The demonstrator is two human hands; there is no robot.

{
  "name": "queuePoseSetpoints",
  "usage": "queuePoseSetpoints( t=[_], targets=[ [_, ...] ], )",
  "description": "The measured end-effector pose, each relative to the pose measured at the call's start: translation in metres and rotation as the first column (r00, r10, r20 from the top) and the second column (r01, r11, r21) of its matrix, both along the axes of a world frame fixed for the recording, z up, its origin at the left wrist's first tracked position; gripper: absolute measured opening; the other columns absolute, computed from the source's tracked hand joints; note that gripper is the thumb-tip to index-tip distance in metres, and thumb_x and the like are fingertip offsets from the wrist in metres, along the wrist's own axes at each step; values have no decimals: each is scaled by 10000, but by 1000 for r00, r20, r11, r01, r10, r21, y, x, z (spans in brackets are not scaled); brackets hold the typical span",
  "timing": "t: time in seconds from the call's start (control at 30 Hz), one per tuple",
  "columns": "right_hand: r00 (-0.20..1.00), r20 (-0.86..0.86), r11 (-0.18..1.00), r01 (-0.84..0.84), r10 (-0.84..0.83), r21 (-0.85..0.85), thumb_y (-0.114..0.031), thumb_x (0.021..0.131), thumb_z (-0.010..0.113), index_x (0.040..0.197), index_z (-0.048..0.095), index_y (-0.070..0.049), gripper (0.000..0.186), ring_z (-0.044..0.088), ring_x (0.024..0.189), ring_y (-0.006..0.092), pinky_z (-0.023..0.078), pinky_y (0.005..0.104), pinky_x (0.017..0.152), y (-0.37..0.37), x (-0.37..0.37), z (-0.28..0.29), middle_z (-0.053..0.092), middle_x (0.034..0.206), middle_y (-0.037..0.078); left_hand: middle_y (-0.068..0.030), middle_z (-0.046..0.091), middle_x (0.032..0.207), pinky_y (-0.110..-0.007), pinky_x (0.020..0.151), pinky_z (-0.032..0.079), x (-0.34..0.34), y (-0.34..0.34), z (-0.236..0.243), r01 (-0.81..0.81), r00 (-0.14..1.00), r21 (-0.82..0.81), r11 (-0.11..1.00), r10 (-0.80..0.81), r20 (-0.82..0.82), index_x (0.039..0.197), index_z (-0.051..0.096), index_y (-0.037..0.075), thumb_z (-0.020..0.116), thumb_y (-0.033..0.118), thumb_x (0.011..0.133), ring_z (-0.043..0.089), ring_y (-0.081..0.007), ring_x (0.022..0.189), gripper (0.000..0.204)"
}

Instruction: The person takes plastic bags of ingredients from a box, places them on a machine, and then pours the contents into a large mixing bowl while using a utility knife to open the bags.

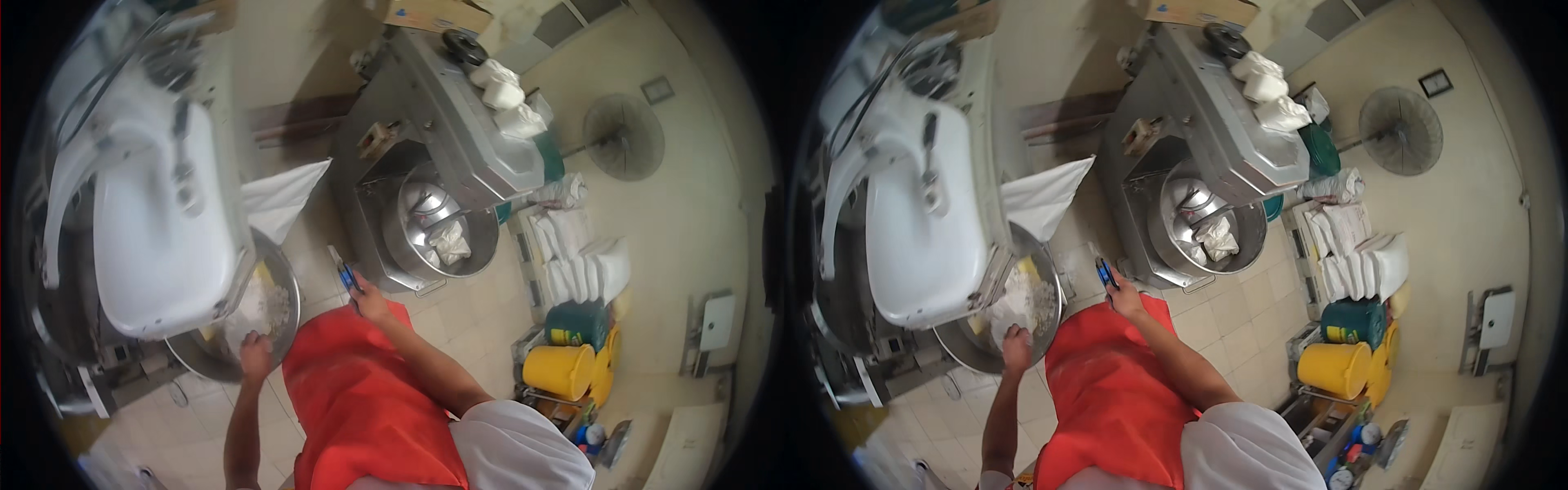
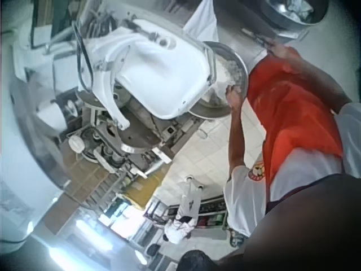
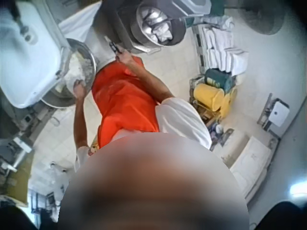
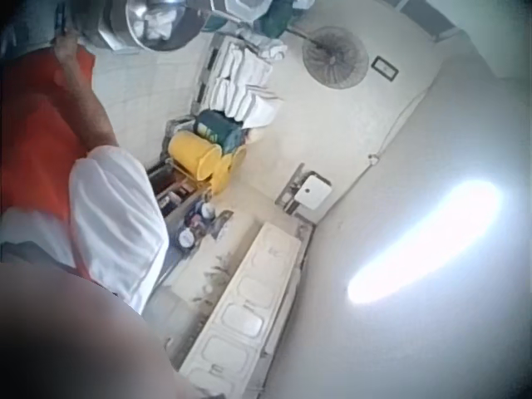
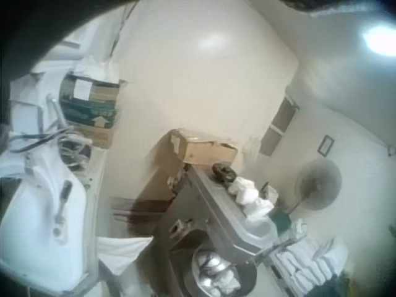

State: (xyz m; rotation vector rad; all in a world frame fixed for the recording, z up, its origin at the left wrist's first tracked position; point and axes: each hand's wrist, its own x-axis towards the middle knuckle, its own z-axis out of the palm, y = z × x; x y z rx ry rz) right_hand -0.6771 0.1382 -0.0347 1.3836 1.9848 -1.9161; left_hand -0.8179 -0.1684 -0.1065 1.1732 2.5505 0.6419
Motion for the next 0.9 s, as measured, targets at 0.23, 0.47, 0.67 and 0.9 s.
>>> queuePoseSetpoints(
  t=[0.23,0.47,0.67,0.9],
  targets=[
    [967,-97,966,223,-237,-133,-87,952,481,1478,284,-203,574,503,518,102,428,269,473,106,113,-19,557,686,17,-187,513,832,-423,673,434,61,256,150,-11,976,537,843,-109,190,844,539,-13,561,-34,704,533,-397,789,144],
    [865,-126,874,483,-486,-57,-106,959,494,1471,311,-180,549,467,525,73,398,234,469,222,253,-18,542,698,13,-161,564,896,-422,737,447,110,526,71,-205,900,499,842,-38,434,942,553,-27,629,26,739,573,-337,838,224],
    [653,-90,655,756,-752,17,-164,978,480,1453,296,-77,517,450,496,68,368,211,445,244,383,-23,521,678,9,-177,494,1200,-468,908,438,196,607,16,193,981,-203,960,-196,2,1142,535,-33,805,379,651,495,-342,1118,695],
    [323,13,309,917,-946,-253,-172,981,493,1170,480,-60,220,496,490,93,396,225,424,229,452,-29,542,664,24,-184,583,1183,-456,922,451,227,635,-137,383,910,-591,710,-401,108,1120,601,0,587,152,816,530,-306,1145,341]
  ],
)
